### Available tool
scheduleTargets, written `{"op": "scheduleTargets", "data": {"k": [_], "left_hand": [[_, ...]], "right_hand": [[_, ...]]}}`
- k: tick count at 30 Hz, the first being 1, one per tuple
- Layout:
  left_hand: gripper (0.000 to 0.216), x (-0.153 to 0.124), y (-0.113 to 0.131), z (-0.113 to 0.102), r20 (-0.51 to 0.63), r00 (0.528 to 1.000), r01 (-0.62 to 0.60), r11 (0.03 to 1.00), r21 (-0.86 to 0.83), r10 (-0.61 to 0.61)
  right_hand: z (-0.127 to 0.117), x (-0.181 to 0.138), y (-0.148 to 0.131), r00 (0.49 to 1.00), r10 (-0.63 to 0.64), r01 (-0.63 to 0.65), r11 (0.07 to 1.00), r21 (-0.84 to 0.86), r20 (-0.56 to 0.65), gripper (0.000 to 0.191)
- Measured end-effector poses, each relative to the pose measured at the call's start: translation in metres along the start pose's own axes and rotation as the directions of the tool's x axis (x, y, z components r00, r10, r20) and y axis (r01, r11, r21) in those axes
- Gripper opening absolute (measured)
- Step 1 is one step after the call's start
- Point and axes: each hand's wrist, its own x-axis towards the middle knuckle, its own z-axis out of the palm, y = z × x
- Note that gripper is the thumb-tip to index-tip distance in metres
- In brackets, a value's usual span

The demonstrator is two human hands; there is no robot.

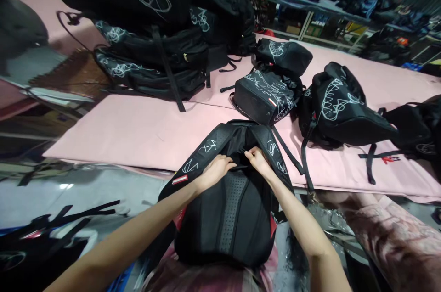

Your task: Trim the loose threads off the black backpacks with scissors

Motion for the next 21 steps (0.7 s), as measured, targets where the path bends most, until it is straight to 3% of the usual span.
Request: {"op": "scheduleTargets", "data": {"k": [4,7,14,21], "left_hand": [[0.022,0.026,0.011,-0.001,0.115,0.99,0.088,0.996,-0.019,-0.085],[0.018,0.031,0.014,0.002,0.152,0.979,0.141,0.989,-0.036,-0.133],[0.012,0.019,0.009,0.014,0.077,0.974,0.221,0.972,-0.079,-0.215],[0.011,0.018,0.008,0.019,0.042,0.972,0.235,0.96,-0.152,-0.232]], "right_hand": [[-0.001,0.001,0.005,1.0,0.0,0.0,0.999,0.042,0.005,0.029],[-0.001,-0.002,0.008,1.0,-0.009,0.009,0.998,0.055,0.012,0.027],[0.001,-0.012,0.011,0.998,-0.02,0.019,1.0,0.021,0.058,0.012],[0.008,-0.006,0.008,0.996,-0.043,0.044,0.999,-0.016,0.073,0.012]]}}
